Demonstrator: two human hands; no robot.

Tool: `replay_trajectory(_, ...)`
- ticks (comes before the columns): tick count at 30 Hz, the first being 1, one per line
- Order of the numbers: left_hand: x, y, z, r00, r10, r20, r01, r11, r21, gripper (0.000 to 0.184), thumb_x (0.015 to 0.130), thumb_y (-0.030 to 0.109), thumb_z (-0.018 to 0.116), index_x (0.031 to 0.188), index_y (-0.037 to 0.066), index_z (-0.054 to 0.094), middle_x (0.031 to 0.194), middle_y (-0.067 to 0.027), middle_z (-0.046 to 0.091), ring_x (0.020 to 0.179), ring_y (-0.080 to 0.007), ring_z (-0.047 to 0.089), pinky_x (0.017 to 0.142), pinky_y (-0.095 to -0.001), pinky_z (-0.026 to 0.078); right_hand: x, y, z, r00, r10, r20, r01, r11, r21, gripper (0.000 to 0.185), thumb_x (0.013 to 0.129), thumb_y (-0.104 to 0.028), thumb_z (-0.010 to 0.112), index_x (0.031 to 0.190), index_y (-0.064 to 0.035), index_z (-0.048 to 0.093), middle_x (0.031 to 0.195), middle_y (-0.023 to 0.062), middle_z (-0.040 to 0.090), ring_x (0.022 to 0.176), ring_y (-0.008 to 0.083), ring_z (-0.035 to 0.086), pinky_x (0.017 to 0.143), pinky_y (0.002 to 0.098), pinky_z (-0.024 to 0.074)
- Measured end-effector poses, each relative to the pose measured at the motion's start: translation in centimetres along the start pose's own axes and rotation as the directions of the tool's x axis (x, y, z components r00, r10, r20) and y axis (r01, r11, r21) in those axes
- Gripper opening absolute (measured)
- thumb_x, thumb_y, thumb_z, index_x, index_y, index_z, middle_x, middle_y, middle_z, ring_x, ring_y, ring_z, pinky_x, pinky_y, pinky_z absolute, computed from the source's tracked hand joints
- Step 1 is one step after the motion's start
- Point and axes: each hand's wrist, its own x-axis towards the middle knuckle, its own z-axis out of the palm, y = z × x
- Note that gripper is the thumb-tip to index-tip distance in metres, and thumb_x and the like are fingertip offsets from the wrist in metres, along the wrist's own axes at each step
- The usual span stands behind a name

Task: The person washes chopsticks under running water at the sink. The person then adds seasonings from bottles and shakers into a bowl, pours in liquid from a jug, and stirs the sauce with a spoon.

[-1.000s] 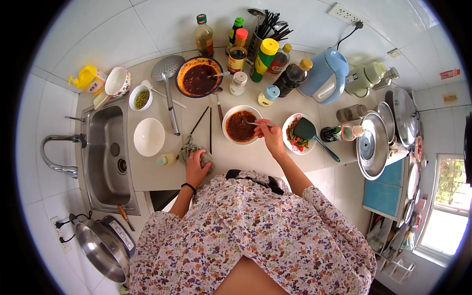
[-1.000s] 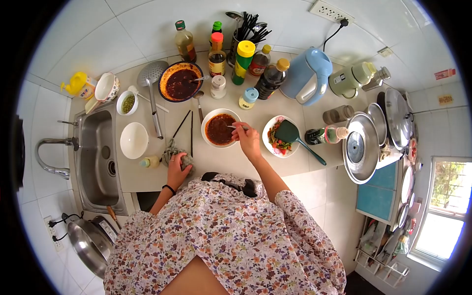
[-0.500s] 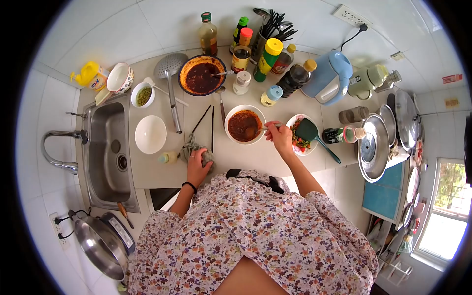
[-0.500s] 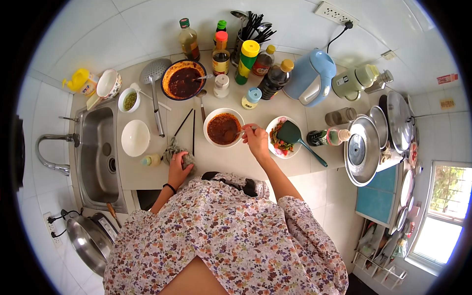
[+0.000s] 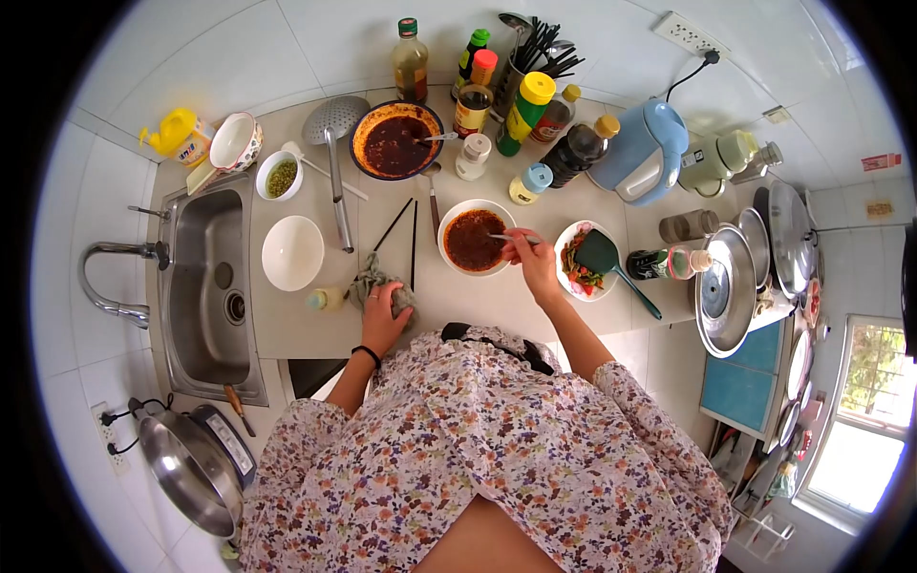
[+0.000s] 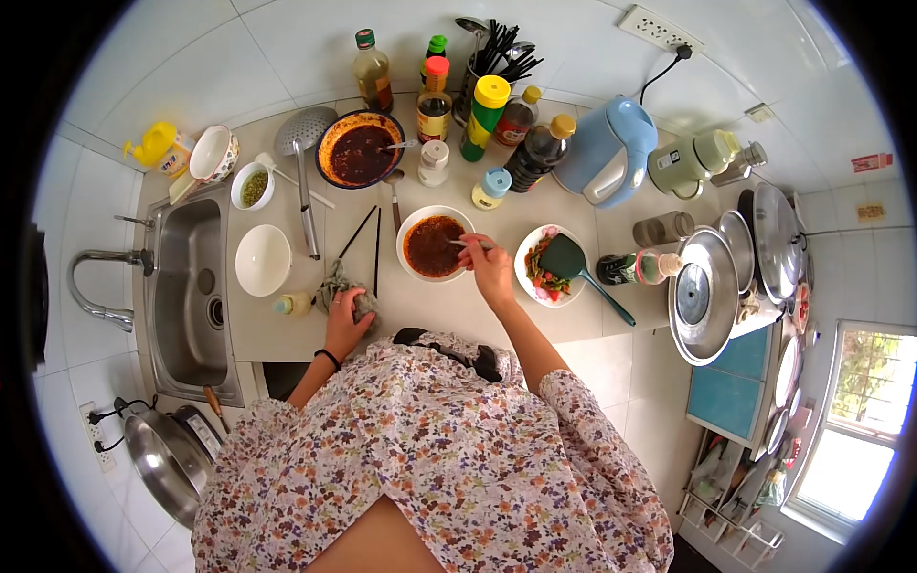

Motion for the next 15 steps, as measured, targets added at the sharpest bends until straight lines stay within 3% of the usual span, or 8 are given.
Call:
replay_trajectory(4,0.0,-0.3,0.0,1.0,-0.016,0.022,0.017,1.0,-0.015,0.045,0.066,0.01,0.068,0.108,0.009,0.05,0.09,-0.0118,0.047,0.077,-0.0262,0.049,0.069,-0.0359,0.042,-0.3,-0.5,-1.0,0.986,0.13,0.107,-0.126,0.991,-0.043,0.022,0.089,-0.016,0.047,0.092,0.0018,0.061,0.065,0.0057,0.06,0.055,0.0095,0.056,0.051,0.0223,0.0456)
replay_trajectory(6,-0.1,-0.2,0.2,1.0,-0.014,-0.002,0.014,1.0,-0.006,0.046,0.066,0.011,0.069,0.108,0.009,0.05,0.089,-0.0117,0.047,0.077,-0.0261,0.048,0.069,-0.0363,0.042,0.3,-1.3,-1.5,0.992,0.121,-0.041,-0.128,0.962,-0.24,0.022,0.089,-0.016,0.047,0.091,0.0017,0.061,0.065,0.0056,0.06,0.055,0.0095,0.056,0.051,0.0222,0.0454)
replay_trajectory(8,-0.1,-0.1,0.3,1.0,-0.021,0.0,0.021,1.0,-0.012,0.045,0.066,0.011,0.069,0.107,0.009,0.05,0.089,-0.0117,0.047,0.078,-0.0261,0.048,0.069,-0.0363,0.042,0.6,-0.2,-0.8,0.994,0.093,-0.061,-0.102,0.98,-0.168,0.022,0.088,-0.015,0.047,0.09,0.0019,0.061,0.065,0.006,0.06,0.055,0.0096,0.056,0.05,0.0221,0.045)
replay_trajectory(10,0.0,-0.2,0.2,1.0,-0.029,-0.002,0.029,1.0,-0.012,0.045,0.066,0.011,0.069,0.107,0.009,0.05,0.09,-0.0117,0.047,0.078,-0.026,0.049,0.07,-0.0364,0.042,0.2,0.4,0.3,0.999,0.044,0.012,-0.045,0.996,0.074,0.022,0.087,-0.014,0.048,0.089,0.0024,0.061,0.064,0.0066,0.06,0.054,0.0097,0.056,0.05,0.022,0.0446)
replay_trajectory(12,0.0,-0.4,0.1,0.999,-0.038,0.026,0.038,0.999,-0.009,0.045,0.067,0.011,0.069,0.107,0.01,0.05,0.09,-0.0114,0.047,0.078,-0.0259,0.048,0.07,-0.0361,0.042,-0.2,0.2,-0.1,0.996,0.08,0.048,-0.083,0.995,0.057,0.022,0.087,-0.014,0.048,0.09,0.0026,0.061,0.065,0.0071,0.06,0.055,0.0093,0.056,0.05,0.0218,0.0446)
replay_trajectory(15,-0.1,-0.1,0.1,0.999,-0.039,0.016,0.039,0.999,-0.004,0.045,0.067,0.011,0.069,0.107,0.009,0.05,0.09,-0.0114,0.047,0.078,-0.0258,0.048,0.07,-0.0358,0.042,-0.1,-0.7,-1.9,0.989,0.144,0.01,-0.139,0.971,-0.196,0.023,0.088,-0.016,0.048,0.092,0.0033,0.061,0.065,0.0069,0.06,0.056,0.0091,0.056,0.052,0.0223,0.0459)
